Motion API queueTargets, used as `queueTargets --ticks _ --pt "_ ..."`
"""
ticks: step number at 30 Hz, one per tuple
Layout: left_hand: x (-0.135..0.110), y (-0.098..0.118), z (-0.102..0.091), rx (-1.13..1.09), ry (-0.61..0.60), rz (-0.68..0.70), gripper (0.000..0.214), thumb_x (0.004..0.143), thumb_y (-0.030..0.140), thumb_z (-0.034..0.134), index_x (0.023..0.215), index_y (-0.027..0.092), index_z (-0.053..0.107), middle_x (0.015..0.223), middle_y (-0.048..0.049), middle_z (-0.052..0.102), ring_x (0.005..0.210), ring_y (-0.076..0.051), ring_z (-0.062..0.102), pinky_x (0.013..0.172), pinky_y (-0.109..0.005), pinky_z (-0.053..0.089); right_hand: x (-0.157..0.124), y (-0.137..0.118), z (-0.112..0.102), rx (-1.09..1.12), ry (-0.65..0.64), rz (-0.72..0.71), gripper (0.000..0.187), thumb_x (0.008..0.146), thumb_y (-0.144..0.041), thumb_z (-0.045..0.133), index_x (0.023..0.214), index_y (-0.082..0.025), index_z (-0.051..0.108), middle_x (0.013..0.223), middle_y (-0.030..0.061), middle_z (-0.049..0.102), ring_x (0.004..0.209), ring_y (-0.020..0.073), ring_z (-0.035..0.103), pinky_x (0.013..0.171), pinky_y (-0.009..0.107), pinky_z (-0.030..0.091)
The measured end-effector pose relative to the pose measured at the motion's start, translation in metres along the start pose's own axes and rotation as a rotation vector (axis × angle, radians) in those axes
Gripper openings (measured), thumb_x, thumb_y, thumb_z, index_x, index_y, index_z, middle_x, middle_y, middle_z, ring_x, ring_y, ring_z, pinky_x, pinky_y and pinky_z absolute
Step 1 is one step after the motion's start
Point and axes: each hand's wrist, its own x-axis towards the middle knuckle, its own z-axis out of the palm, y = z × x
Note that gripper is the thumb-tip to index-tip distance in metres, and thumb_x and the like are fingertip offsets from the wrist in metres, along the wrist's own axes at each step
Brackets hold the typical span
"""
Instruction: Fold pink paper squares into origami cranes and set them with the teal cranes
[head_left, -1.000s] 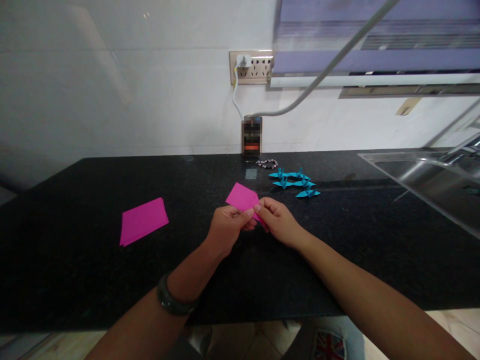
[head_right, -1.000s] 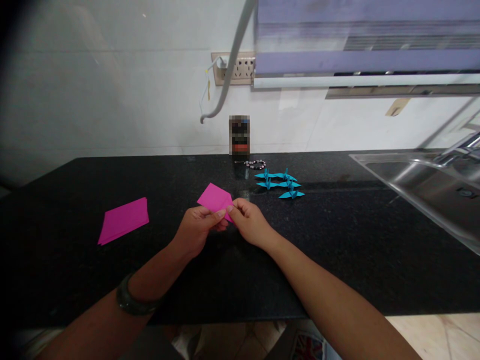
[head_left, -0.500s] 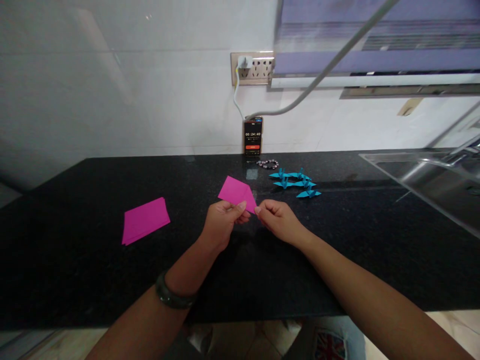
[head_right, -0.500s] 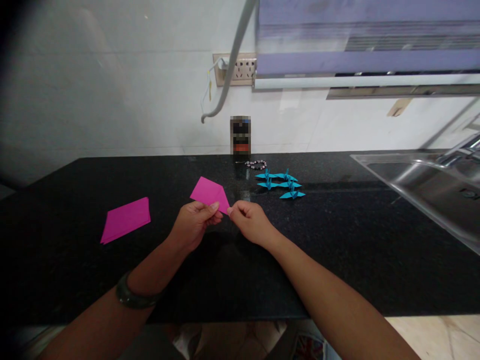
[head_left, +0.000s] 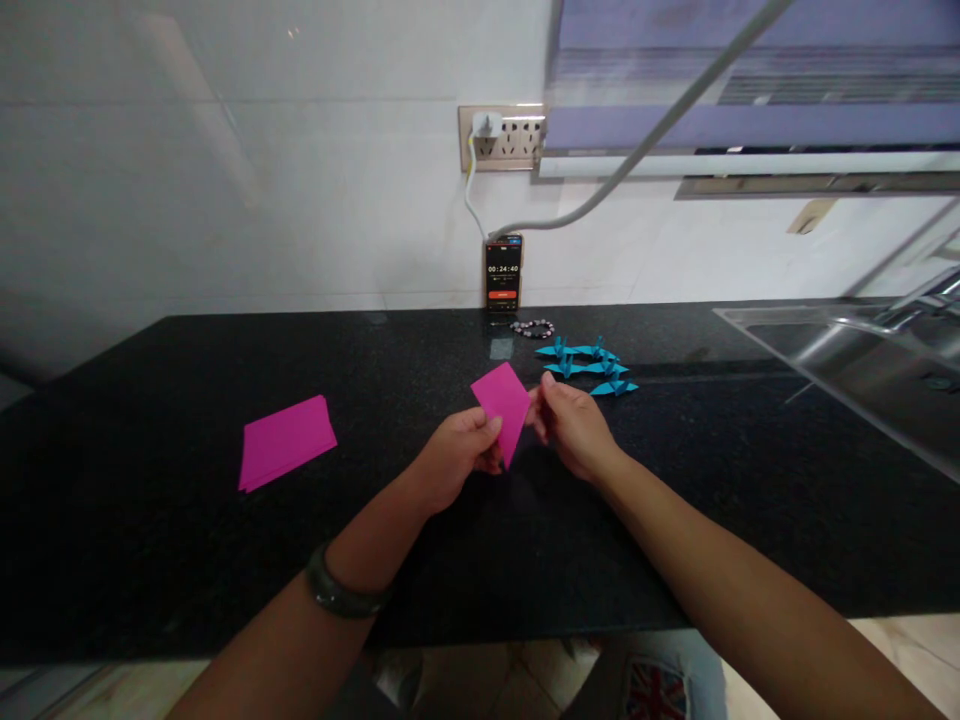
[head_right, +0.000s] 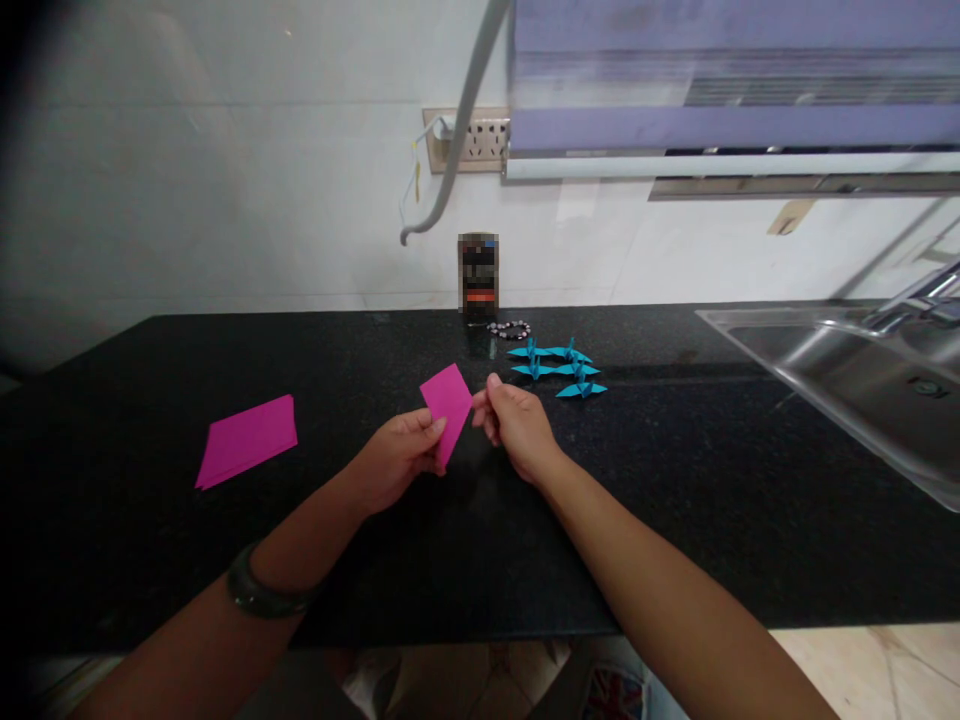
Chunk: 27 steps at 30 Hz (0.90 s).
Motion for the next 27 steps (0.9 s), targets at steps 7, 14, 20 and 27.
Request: queueTargets --ticks 7,14,20,27 --pt "-0.006 0.005 0.004 -0.321 -0.285 -0.152 0.02 0.077 0.034 0.05 0.068 0.016 0.046 0.06 0.0002 0.045 0.055 -0.012 0.05 0.054 -0.029 0.047 -0.01 -0.004 0.001 0.272 -0.503 0.19 0.045 0.067 -0.034 0.065 0.105 -0.019 0.047 0.08 0.0018 0.06 0.061 0.0117 0.058 0.056 0.026 0.048" --pt "-0.011 0.006 0.005 -0.338 -0.428 -0.256 0.022 0.078 0.034 0.045 0.065 0.017 0.044 0.057 0.0 0.043 0.055 -0.014 0.051 0.05 -0.029 0.047 -0.014 -0.011 0.005 0.383 -0.383 0.14 0.067 0.057 -0.024 0.072 0.117 -0.027 0.041 0.096 0.0009 0.061 0.079 0.0118 0.058 0.072 0.027 0.046" --pt "-0.007 0.004 0.002 -0.267 -0.346 -0.254 0.021 0.074 0.034 0.049 0.064 0.016 0.047 0.055 0.0 0.045 0.054 -0.013 0.052 0.051 -0.027 0.047 -0.009 -0.01 0.004 0.35 -0.229 0.101 0.036 0.056 -0.02 0.072 0.089 -0.02 0.055 0.072 -0.0028 0.06 0.065 0.0091 0.056 0.067 0.024 0.045" --pt "0.003 0.005 -0.003 -0.111 0.141 0.062 0.029 0.073 0.038 0.055 0.088 0.014 0.061 0.078 -0.0047 0.061 0.067 -0.012 0.057 0.064 -0.026 0.047 -0.001 0.001 0.004 0.243 -0.029 0.137 0.032 0.053 -0.023 0.074 0.076 -0.016 0.053 0.068 -0.0024 0.06 0.055 0.0079 0.055 0.055 0.022 0.045"
